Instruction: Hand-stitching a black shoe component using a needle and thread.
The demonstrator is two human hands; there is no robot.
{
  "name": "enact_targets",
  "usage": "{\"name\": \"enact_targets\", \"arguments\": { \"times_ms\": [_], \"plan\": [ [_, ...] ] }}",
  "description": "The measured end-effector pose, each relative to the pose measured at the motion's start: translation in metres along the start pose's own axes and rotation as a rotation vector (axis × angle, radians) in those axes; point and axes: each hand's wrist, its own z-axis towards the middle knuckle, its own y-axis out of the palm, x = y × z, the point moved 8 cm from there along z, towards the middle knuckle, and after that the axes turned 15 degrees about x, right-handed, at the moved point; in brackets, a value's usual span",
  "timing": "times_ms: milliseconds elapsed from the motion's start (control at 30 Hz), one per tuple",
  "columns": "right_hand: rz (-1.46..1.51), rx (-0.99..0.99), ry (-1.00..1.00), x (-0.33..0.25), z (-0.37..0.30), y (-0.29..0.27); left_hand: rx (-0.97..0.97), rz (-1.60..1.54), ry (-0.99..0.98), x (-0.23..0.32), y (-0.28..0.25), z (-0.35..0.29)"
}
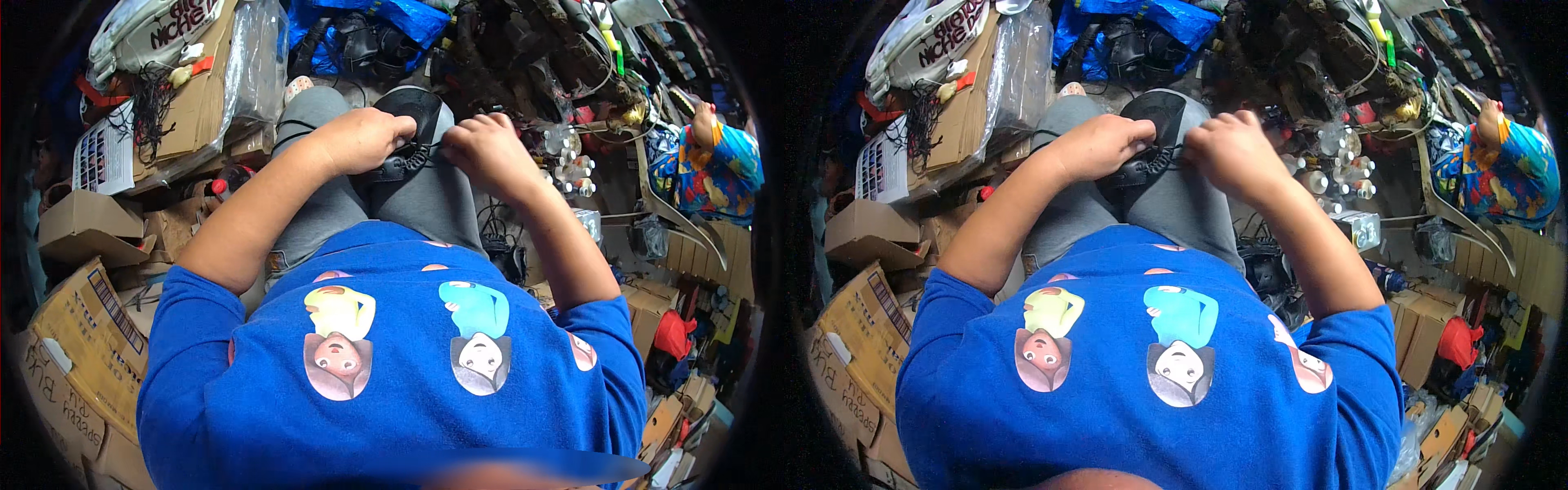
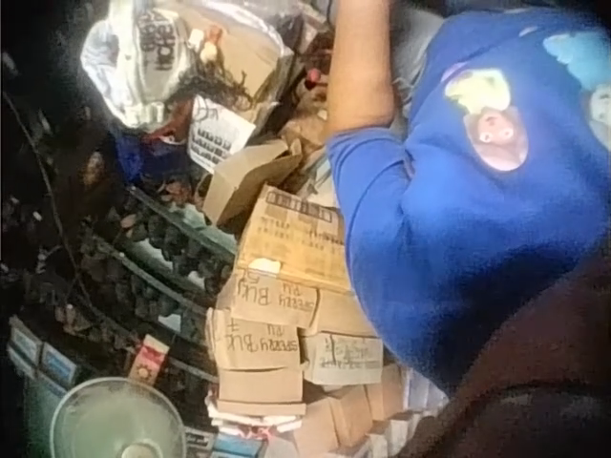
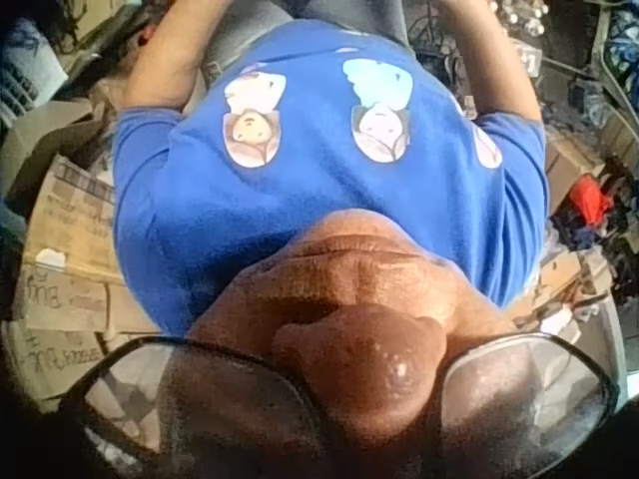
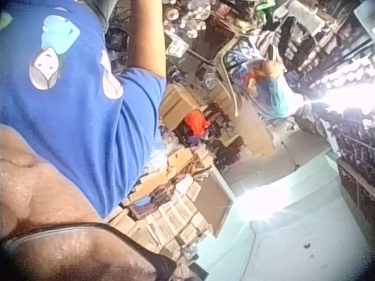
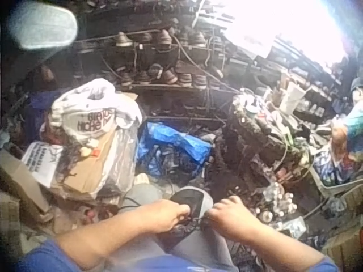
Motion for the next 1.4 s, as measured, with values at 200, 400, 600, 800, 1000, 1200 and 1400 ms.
{"name": "enact_targets", "arguments": {
  "times_ms": [200, 400, 600, 800, 1000, 1200, 1400],
  "plan": [
    [-0.024, -0.077, -0.078, -0.006, 0.009, 0.018, 0.013, 0.048, 0.073, 0.002, -0.009, -0.009],
    [-0.057, -0.049, 0.075, 0.06, -0.046, 0.019, 0.198, 0.262, -0.048, -0.05, -0.087, -0.066],
    [1.287, 0.388, 0.953, 0.079, -0.027, 0.01, 0.415, -0.648, -0.197, -0.007, -0.138, -0.053],
    [1.592, 0.167, 0.601, -0.012, 0.022, 0.014, -0.276, -1.131, -0.357, 0.09, -0.039, -0.03],
    [0.445, 0.018, 0.456, 0.07, -0.077, 0.018, 0.204, 0.51, -0.1, -0.046, -0.148, -0.08],
    [0.04, 0.237, 1.107, 0.308, -0.35, -0.051, 0.77, 1.083, -0.773, -0.145, -0.529, -0.326],
    [-0.053, -0.031, 1.112, 0.277, -0.314, -0.013, 0.696, 0.44, -0.697, -0.12, -0.319, -0.188]
  ]
}}
